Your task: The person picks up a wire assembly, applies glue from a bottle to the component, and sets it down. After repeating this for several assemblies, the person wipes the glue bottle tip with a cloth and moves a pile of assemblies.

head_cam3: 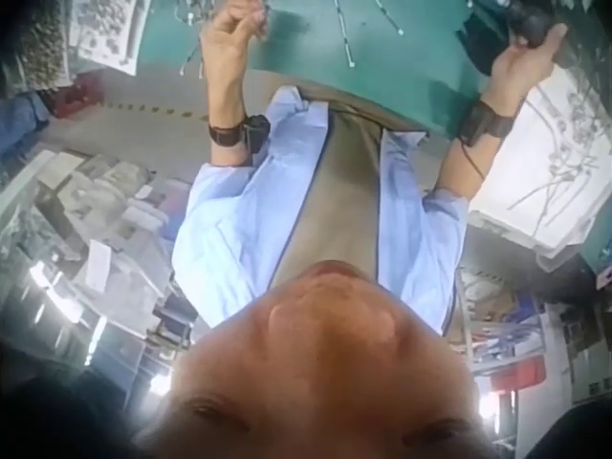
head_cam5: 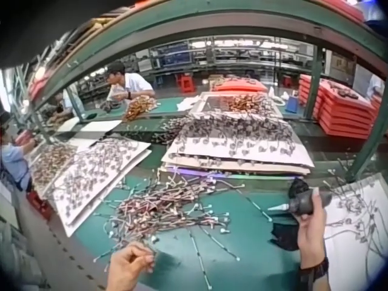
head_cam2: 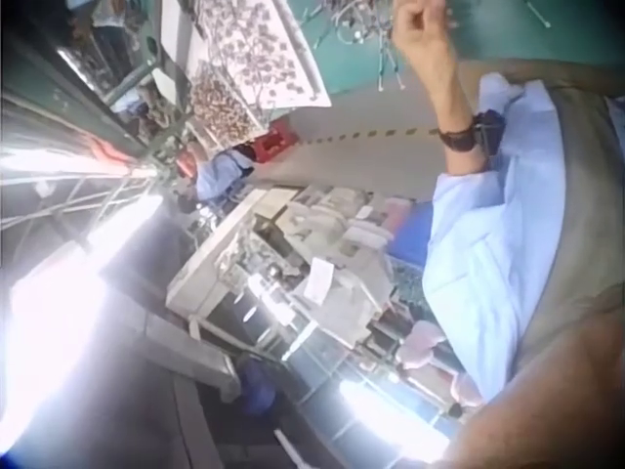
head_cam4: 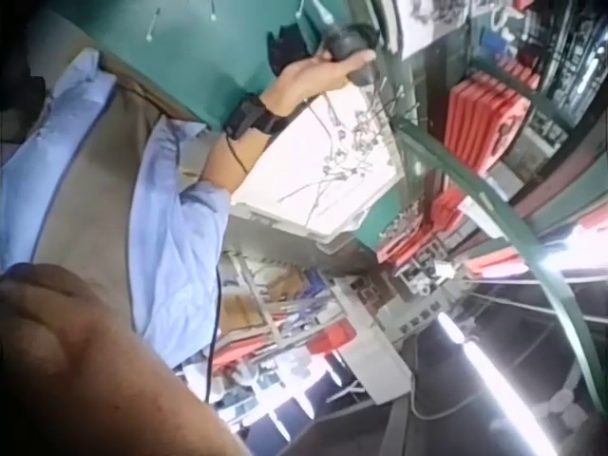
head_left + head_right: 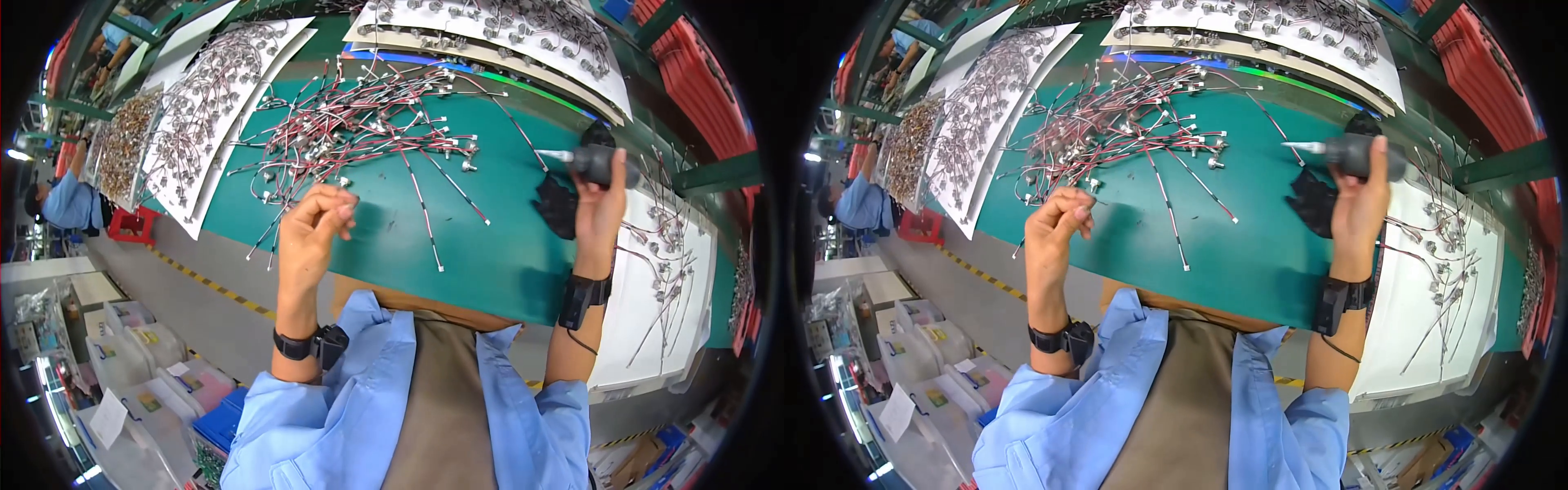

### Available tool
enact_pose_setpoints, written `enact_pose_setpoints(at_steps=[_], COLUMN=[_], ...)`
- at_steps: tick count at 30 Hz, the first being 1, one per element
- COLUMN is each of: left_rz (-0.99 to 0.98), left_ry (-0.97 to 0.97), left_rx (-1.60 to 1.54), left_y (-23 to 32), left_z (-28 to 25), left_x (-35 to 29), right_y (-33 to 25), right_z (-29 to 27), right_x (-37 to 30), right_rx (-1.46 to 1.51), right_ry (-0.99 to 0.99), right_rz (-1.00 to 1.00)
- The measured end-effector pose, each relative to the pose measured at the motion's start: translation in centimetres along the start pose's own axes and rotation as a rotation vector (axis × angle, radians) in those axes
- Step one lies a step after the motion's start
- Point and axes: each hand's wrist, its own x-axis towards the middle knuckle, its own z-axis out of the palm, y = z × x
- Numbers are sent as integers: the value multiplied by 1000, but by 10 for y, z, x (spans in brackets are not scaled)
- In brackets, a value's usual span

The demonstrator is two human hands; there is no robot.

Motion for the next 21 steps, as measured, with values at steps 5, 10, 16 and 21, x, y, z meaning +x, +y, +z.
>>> enact_pose_setpoints(at_steps=[5, 10, 16, 21], left_rz=[-23, 20, 9, 484], left_ry=[-1, -84, -277, -171], left_rx=[-178, 126, 497, 856], left_y=[-20, -11, 21, -10], left_z=[3, 26, 72, 96], left_x=[-2, 17, 43, 54], right_y=[-18, -22, -22, -1], right_z=[-5, 28, 54, 46], right_x=[1, -19, -17, -6], right_rx=[-127, -180, -149, -68], right_ry=[200, 167, 39, 67], right_rz=[-332, -438, -373, -342])
